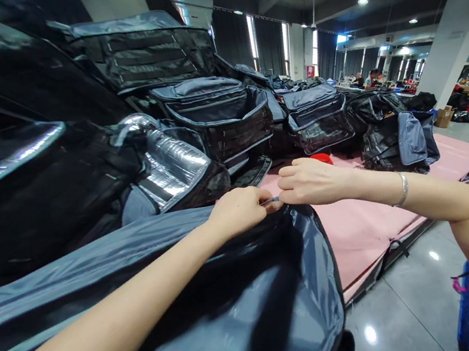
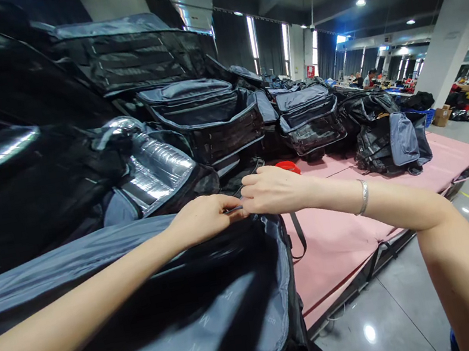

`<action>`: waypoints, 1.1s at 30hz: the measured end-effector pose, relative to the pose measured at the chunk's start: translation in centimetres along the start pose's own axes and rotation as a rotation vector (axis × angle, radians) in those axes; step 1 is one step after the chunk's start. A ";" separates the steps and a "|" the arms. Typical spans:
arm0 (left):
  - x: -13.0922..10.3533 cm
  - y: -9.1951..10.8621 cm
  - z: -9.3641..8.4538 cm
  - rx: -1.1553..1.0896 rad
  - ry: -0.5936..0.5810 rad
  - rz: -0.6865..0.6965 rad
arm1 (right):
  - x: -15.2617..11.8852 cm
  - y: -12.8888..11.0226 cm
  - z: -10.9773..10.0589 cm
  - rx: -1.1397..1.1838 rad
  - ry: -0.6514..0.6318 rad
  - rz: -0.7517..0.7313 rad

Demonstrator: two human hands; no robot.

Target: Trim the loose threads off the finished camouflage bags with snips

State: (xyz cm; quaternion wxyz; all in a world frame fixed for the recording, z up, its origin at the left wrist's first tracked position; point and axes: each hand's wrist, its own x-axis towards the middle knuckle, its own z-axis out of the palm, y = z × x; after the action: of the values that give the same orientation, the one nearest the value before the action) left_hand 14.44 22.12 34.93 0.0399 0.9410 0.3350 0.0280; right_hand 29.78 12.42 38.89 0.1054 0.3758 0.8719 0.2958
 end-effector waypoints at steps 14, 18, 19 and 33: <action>-0.2 0.5 -0.3 0.051 -0.011 -0.010 | 1.3 1.4 0.3 0.110 -0.105 -0.047; -0.3 0.3 -0.3 0.020 0.018 0.005 | 1.3 1.5 0.7 0.405 -0.126 -0.174; -0.3 0.3 -0.3 0.009 0.032 0.012 | 1.2 1.3 0.8 0.510 -0.125 -0.228; -0.2 0.4 -0.4 0.014 0.023 0.039 | -0.7 1.7 1.2 0.066 0.073 -0.033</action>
State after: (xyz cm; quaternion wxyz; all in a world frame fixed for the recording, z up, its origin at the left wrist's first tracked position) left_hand 14.46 21.72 35.40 0.0291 0.9471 0.3174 0.0372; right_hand 31.75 13.33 38.93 0.0662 0.3537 0.8904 0.2788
